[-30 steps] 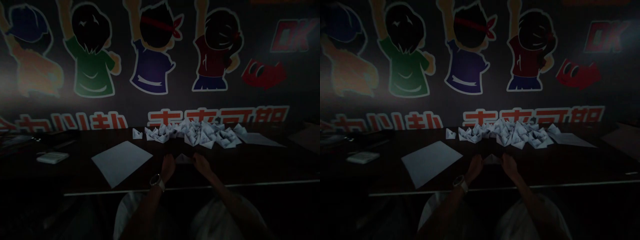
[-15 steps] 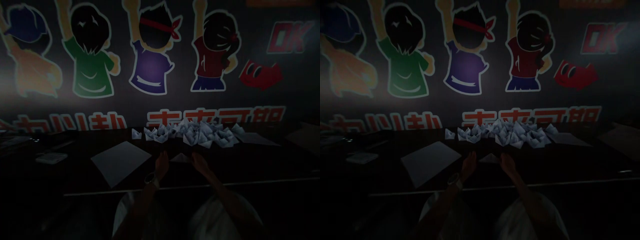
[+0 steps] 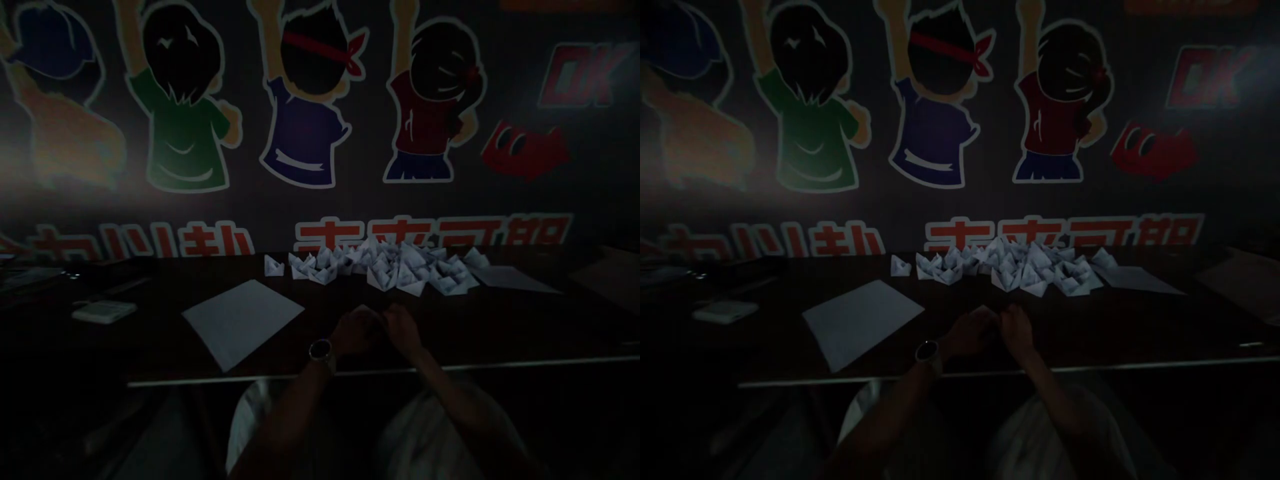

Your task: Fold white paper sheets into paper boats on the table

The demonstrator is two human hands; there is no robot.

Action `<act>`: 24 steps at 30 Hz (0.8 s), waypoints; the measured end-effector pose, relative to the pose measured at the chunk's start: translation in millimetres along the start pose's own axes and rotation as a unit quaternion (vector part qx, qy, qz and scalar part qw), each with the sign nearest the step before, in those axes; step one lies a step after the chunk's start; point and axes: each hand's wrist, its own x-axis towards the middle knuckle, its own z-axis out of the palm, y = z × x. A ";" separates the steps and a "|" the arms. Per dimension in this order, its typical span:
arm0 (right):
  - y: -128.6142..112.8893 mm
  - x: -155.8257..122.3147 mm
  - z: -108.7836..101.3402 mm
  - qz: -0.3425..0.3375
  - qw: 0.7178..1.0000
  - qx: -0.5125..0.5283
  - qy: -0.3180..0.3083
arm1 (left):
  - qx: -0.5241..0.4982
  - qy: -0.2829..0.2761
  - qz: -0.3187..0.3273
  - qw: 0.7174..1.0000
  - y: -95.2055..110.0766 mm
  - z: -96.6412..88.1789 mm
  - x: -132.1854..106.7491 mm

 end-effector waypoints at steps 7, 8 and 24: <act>1.1 6.9 0.7 0.018 0.993 0.115 -0.017 | -0.014 0.018 -0.037 0.999 -2.0 9.6 -2.2; 2.1 8.5 3.8 0.030 0.989 0.144 -0.020 | -0.018 0.022 -0.044 0.999 -3.9 11.1 -2.3; 11.8 1.9 -13.1 0.154 0.774 0.614 -0.028 | -0.268 0.122 -0.218 0.930 -21.1 5.2 0.5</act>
